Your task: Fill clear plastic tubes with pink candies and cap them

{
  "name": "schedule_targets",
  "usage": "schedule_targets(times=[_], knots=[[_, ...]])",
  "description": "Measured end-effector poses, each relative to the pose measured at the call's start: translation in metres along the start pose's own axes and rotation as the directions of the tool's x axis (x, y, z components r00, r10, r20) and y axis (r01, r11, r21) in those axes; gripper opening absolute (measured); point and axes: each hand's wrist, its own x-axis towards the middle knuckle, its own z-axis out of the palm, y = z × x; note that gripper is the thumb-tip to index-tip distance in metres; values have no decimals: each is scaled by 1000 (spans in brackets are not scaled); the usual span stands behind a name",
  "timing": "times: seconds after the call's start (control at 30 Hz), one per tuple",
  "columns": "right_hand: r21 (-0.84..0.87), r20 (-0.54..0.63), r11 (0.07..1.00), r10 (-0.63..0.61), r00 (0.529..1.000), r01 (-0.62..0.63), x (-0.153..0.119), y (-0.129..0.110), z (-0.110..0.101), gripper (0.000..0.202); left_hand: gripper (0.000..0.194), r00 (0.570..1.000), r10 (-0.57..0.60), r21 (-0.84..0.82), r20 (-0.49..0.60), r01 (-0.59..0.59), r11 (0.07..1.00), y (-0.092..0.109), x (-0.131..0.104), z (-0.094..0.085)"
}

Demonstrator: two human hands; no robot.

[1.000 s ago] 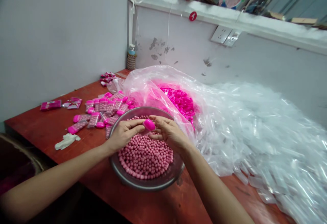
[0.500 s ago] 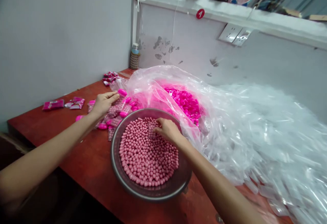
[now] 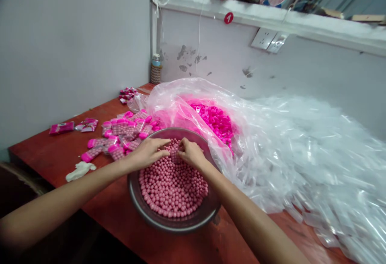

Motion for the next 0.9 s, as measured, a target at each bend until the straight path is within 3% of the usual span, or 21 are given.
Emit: schedule_targets(times=[0.07,0.2,0.37,0.53,0.6,0.77,0.9], knots=[[0,-22,1000,-4,1000,4,0,-1,4,26,28,996,-26,43,88,23,999,1,1,12],[65,-59,998,4,998,0,3,-3,15,30,24,992,-66,57,106,60,997,-3,5,27],[233,-51,971,-51,997,61,6,-3,22,28,30,990,-94,-31,102,97,995,-6,11,27],[403,-43,910,-92,995,101,-5,1,7,20,38,991,-131,-221,18,131,966,-6,11,21],[496,-62,863,-79,995,99,-16,1,-1,23,36,992,-122,-311,40,129,942,-3,9,20],[810,-97,567,-120,988,149,-49,-1,-16,25,28,978,-42,-532,202,146,834,12,6,19],[727,-163,634,-213,963,263,-65,3,-20,22,24,962,11,-622,273,167,765,27,5,14]])
